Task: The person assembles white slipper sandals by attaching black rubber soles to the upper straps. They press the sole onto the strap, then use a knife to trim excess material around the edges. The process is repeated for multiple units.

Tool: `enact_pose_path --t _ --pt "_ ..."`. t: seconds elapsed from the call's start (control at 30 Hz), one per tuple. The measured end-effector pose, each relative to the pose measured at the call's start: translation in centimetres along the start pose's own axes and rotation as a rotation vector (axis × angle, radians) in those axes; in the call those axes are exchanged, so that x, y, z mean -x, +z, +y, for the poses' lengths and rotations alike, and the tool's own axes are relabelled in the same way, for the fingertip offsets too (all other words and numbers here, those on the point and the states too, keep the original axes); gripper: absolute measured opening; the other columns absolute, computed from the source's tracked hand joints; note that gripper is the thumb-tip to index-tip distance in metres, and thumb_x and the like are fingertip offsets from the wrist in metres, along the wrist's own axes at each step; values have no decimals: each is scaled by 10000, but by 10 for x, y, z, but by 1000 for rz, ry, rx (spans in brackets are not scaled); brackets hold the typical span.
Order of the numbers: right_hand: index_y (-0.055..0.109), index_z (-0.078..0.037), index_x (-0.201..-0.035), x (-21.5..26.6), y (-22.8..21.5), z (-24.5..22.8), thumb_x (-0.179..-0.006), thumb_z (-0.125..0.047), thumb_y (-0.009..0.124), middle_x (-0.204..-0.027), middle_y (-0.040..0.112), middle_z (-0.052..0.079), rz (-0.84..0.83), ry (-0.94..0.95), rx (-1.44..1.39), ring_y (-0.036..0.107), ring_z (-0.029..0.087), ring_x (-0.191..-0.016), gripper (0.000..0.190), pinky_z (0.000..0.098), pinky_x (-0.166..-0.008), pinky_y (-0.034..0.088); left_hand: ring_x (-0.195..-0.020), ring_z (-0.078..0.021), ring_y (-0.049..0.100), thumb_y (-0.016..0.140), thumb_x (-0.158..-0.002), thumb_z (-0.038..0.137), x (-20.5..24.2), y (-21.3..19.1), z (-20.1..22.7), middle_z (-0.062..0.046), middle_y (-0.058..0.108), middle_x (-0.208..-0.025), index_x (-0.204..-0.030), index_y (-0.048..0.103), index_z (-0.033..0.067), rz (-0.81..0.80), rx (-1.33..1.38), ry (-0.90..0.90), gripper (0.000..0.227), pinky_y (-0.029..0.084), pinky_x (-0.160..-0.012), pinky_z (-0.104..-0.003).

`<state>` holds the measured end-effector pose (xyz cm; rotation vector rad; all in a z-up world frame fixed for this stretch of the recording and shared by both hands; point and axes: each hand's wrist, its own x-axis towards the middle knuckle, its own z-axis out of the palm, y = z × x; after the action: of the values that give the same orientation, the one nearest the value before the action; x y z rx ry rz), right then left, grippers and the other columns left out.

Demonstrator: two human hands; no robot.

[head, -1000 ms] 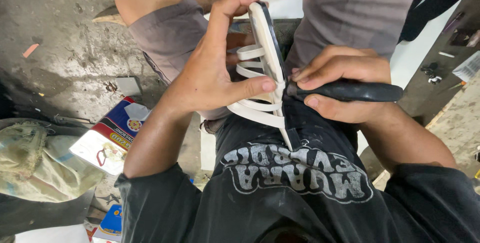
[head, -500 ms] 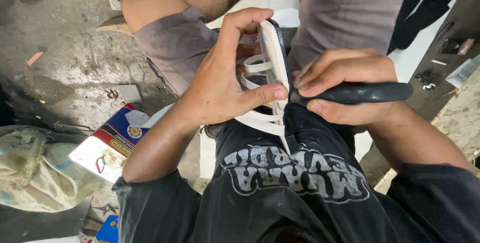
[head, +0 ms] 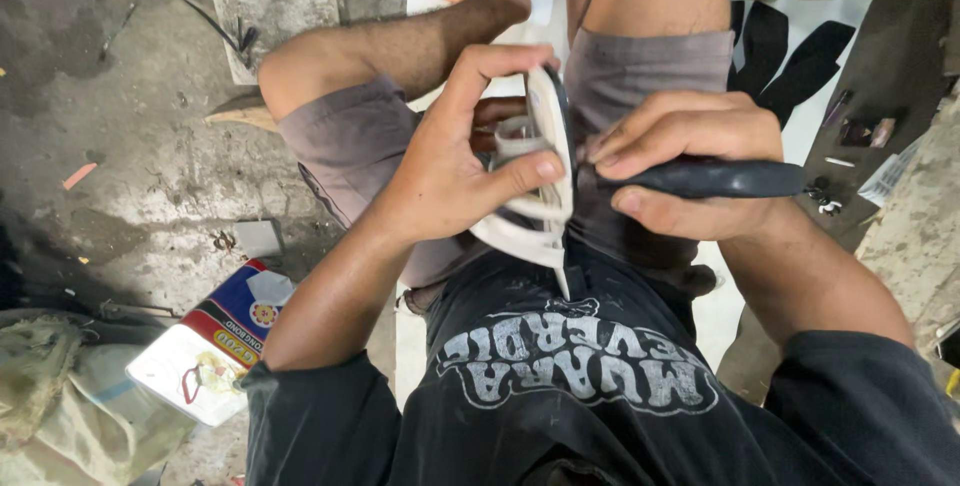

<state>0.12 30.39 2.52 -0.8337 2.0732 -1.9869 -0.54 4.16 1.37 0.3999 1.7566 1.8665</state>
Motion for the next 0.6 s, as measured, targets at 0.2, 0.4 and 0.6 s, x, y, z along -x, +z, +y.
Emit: enact_pose_path --t 0.2,0.4,0.6 --pt "692 31 -959 -7 -3 -14 -827 -85 768 -947 710 185 6 -33 11 757 282 -935 192 372 -893 633 -1210 -120 603 797 -1056 230 4 5 4 -55 547 -1389 -1432 487 68 -16 10 55 513 545 -1096 -294" --pt "677 61 -959 -6 -13 -14 -810 -40 750 -968 700 204 -23 62 88 742 290 -948 194 354 -884 609 -1189 -131 606 792 -1062 244 5 6 -2 -71 572 -1367 -1420 462 82 -14 -46 11 512 549 -1065 -307" --pt "737 16 -996 15 -9 -1 -824 -28 799 -1000 746 157 -150 300 -141 780 232 -932 188 286 -837 618 -1481 -256 516 958 -916 231 12 -10 -6 -119 374 -1628 -1565 252 131 -98 -69 2 964 540 -1201 -412"
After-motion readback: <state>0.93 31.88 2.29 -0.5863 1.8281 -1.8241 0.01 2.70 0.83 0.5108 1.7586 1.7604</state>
